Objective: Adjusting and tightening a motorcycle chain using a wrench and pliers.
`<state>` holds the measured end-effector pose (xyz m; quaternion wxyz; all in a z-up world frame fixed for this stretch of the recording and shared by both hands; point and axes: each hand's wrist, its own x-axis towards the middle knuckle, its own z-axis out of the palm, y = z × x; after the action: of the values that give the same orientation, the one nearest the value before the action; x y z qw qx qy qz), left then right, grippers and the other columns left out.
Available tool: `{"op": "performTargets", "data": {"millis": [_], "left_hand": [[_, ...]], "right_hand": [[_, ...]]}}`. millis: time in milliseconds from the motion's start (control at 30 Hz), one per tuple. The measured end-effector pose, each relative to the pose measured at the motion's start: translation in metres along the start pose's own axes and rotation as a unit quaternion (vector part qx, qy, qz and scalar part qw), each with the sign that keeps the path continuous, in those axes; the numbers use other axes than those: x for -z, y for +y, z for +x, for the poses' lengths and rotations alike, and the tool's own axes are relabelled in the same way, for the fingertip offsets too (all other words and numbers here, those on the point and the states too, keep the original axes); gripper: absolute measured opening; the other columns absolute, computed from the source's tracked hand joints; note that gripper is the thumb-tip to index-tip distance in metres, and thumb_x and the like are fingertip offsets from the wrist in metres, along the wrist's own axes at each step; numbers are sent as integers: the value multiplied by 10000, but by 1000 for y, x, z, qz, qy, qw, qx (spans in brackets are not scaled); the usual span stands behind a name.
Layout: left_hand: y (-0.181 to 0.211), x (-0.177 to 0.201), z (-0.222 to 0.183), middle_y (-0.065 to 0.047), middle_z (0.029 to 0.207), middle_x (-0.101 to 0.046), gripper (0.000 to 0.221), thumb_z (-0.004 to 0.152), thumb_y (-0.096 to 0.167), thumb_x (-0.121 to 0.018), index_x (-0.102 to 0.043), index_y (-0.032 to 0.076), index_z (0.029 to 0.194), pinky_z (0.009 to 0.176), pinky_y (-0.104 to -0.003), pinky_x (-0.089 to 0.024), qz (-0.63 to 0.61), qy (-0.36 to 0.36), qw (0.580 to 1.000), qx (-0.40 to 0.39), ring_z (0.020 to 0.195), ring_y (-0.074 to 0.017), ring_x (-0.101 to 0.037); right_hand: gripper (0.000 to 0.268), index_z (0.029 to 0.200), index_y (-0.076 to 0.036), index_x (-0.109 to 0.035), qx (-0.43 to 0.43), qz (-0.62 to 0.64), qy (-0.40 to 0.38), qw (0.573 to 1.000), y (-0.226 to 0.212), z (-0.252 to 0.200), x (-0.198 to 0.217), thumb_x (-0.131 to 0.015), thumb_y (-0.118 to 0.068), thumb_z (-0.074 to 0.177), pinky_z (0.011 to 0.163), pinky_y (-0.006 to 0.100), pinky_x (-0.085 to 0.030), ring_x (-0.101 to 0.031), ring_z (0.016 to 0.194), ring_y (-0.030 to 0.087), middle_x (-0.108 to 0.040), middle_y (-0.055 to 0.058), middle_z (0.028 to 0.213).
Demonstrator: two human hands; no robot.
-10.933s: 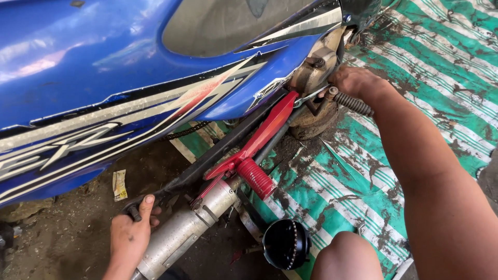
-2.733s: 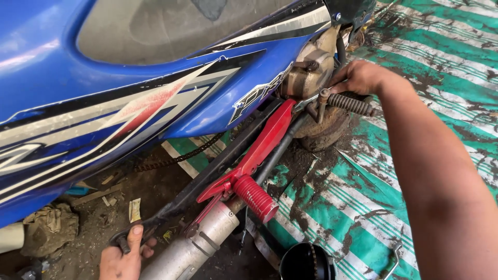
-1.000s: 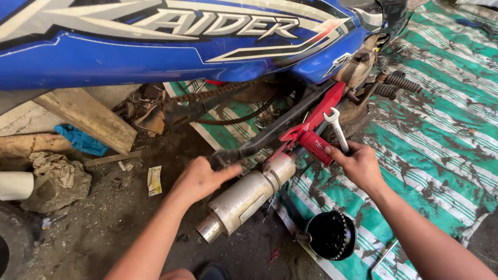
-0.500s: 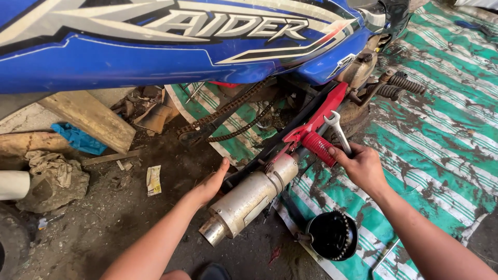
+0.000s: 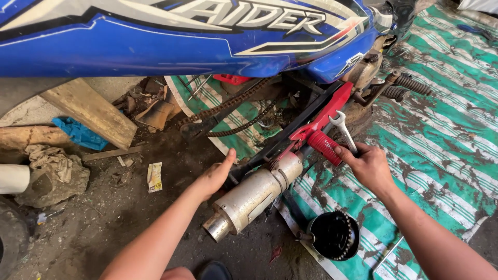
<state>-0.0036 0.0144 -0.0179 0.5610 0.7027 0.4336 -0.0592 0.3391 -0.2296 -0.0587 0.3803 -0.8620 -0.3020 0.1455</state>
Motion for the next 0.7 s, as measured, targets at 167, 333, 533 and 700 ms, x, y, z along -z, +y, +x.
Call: {"op": "performTargets", "data": {"millis": [167,333,533,700], "left_hand": [[2,19,6,-284,906,-824,1172,1035,887,-159,-792,-76,1245,509,-314,-595,-73,88,992,-53,635,-310,-796],[46,33,-28,-250,755,-809,1089,1088,778,-121,-864,-18,1140,525,-310,-589,-71,112,983,-127,502,-271,-736],[40,28,-30,-236,778,-823,1077,1084,779,-123,-843,-20,1137,548,-324,-587,-51,118,986,-109,520,-263,-737],[22,16,-24,-238,832,-818,1050,1096,770,-181,-779,-89,1180,638,-364,-605,-35,85,994,-59,591,-274,-754]], "right_hand": [[320,1073,-178,-907,10,5,6,1000,-3,-1,-2,-905,-481,973,705,425,-525,-684,698,309,-735,210,695],[316,1058,-164,-905,16,7,8,1000,-8,-4,2,-899,-471,980,686,415,-516,-654,679,277,-728,196,682],[300,1086,-187,-905,12,10,1,1000,-10,-5,1,-896,-467,980,708,420,-530,-656,699,263,-743,187,714],[282,1080,-203,-907,14,6,2,1000,-6,-5,1,-892,-468,988,698,414,-530,-663,679,280,-734,184,701]]}}
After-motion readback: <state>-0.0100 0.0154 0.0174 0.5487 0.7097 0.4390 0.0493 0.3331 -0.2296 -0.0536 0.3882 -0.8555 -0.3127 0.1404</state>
